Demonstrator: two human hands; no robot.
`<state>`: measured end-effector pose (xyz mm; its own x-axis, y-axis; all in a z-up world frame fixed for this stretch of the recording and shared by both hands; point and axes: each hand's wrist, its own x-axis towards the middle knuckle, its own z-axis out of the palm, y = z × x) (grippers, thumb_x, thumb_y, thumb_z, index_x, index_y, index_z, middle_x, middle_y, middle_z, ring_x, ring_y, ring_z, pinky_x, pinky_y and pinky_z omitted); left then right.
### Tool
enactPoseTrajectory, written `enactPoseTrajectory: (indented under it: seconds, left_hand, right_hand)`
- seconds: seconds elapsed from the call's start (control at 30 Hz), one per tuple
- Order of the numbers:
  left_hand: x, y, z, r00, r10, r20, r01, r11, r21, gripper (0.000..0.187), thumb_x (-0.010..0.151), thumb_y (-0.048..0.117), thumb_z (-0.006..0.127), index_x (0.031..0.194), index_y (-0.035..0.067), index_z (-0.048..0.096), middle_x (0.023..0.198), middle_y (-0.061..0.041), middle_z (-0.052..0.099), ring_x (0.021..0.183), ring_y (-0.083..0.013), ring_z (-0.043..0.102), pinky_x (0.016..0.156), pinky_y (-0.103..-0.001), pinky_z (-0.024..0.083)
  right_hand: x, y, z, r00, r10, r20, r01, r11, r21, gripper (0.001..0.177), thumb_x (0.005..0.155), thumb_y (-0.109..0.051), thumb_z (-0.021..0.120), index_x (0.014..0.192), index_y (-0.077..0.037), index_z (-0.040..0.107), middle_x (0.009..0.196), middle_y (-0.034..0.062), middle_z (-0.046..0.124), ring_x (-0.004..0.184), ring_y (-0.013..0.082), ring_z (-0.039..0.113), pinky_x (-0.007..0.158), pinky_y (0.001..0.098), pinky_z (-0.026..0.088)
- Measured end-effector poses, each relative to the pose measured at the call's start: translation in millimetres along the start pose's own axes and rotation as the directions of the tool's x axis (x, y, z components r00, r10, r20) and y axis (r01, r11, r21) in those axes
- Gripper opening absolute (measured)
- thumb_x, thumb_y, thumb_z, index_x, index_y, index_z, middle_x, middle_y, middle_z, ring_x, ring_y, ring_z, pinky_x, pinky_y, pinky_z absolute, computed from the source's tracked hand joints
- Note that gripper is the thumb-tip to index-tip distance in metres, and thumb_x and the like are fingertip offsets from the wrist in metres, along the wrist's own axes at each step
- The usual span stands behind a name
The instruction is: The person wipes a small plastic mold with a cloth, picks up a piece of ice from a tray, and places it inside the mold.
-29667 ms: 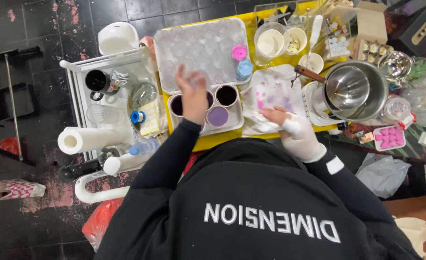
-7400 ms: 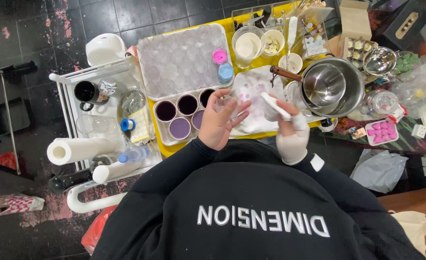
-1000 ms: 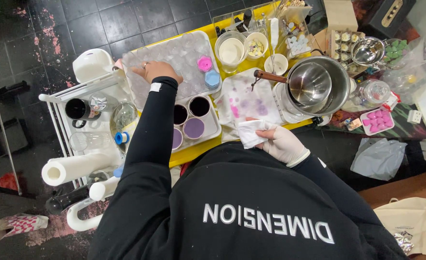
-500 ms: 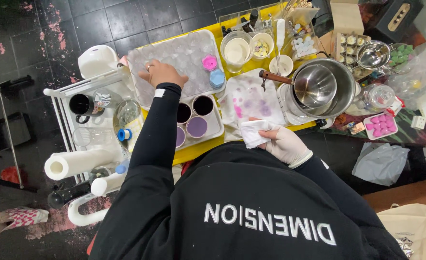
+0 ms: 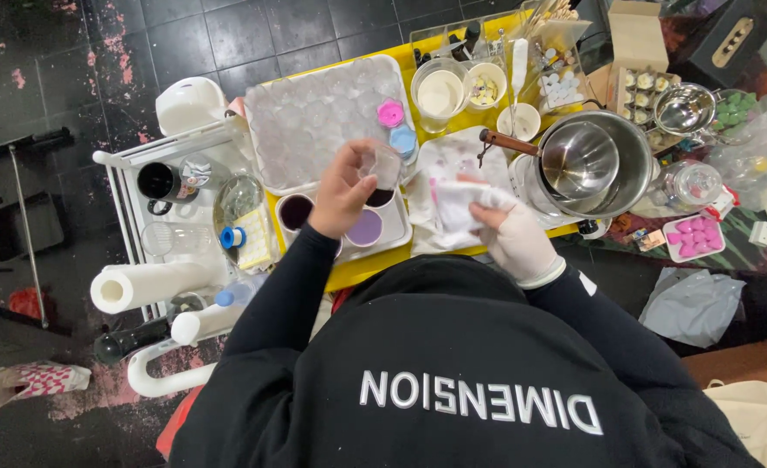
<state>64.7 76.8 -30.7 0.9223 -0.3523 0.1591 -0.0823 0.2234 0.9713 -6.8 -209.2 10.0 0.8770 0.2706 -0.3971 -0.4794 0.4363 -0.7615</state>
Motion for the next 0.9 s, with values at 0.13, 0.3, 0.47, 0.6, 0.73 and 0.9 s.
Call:
enactPoseTrajectory:
  seconds: [0.13, 0.3, 0.47, 0.6, 0.73, 0.9]
  left_hand:
    - [-14, -7, 57, 0.997, -0.069, -0.018, 0.043, 0.776, -0.630, 0.054, 0.100, 0.040, 0.071, 0.141, 0.011, 0.049, 0.141, -0.014, 0.059, 0.139, -0.0308, 0.054, 0.122, -0.045, 0.044]
    - [-12, 7, 105, 0.965, -0.242, -0.102, 0.084, 0.654, -0.752, 0.050, 0.106, 0.037, 0.056, 0.148, 0.014, 0.041, 0.151, -0.010, 0.048, 0.141, -0.0292, 0.048, 0.112, -0.046, 0.045]
    - [-19, 15, 118, 0.975, -0.222, -0.025, 0.121, 0.620, -0.775, 0.052, 0.110, 0.046, 0.041, 0.152, 0.015, 0.037, 0.154, -0.012, 0.048, 0.142, -0.0292, 0.048, 0.114, -0.044, 0.044]
    - [-22, 29, 113, 0.978, -0.178, 0.109, 0.190, 0.547, -0.815, 0.056, 0.112, 0.050, 0.038, 0.153, 0.011, 0.037, 0.153, -0.018, 0.048, 0.143, -0.0333, 0.050, 0.117, -0.044, 0.045]
    - [-21, 34, 119, 0.970, -0.170, 0.175, 0.242, 0.573, -0.783, 0.058, 0.113, 0.051, 0.039, 0.154, 0.010, 0.037, 0.154, -0.015, 0.047, 0.144, -0.0331, 0.050, 0.116, -0.045, 0.046]
    - [-20, 14, 128, 0.935, -0.289, 0.207, 0.349, 0.639, -0.685, 0.062, 0.108, 0.050, 0.042, 0.159, 0.016, 0.029, 0.157, -0.008, 0.043, 0.142, -0.0239, 0.046, 0.112, -0.045, 0.046]
  right_hand:
    - [4, -2, 24, 0.963, -0.266, -0.047, 0.250, 0.942, -0.224, 0.048, 0.105, 0.004, 0.056, 0.153, -0.002, 0.058, 0.133, 0.0062, 0.064, 0.103, 0.0117, 0.053, 0.092, 0.0278, 0.041]
    - [22, 4, 42, 0.564, -0.671, 0.480, 0.747, 0.169, -0.643, 0.053, 0.097, 0.014, 0.059, 0.145, -0.010, 0.058, 0.158, 0.0151, 0.052, 0.154, 0.0298, 0.046, 0.125, 0.0411, 0.041]
    - [15, 6, 36, 0.452, -0.640, 0.621, 0.762, -0.086, -0.642, 0.057, 0.084, 0.015, 0.062, 0.135, -0.012, 0.064, 0.151, 0.0153, 0.056, 0.152, 0.0351, 0.043, 0.124, 0.0488, 0.041]
    - [7, 0, 13, 0.282, -0.473, 0.835, 0.807, -0.353, -0.473, 0.045, 0.091, 0.005, 0.070, 0.131, -0.015, 0.069, 0.142, 0.0069, 0.062, 0.147, 0.0291, 0.046, 0.120, 0.0488, 0.040]
    - [4, 3, -12, 0.253, -0.425, 0.869, 0.753, -0.478, -0.453, 0.039, 0.095, -0.002, 0.074, 0.131, -0.015, 0.071, 0.142, 0.0065, 0.064, 0.146, 0.0296, 0.047, 0.118, 0.0468, 0.041]
    - [-9, -7, 31, 0.485, -0.718, 0.500, 0.663, -0.070, -0.745, 0.050, 0.090, 0.010, 0.061, 0.135, -0.011, 0.064, 0.151, 0.0141, 0.057, 0.153, 0.0333, 0.046, 0.126, 0.0496, 0.041]
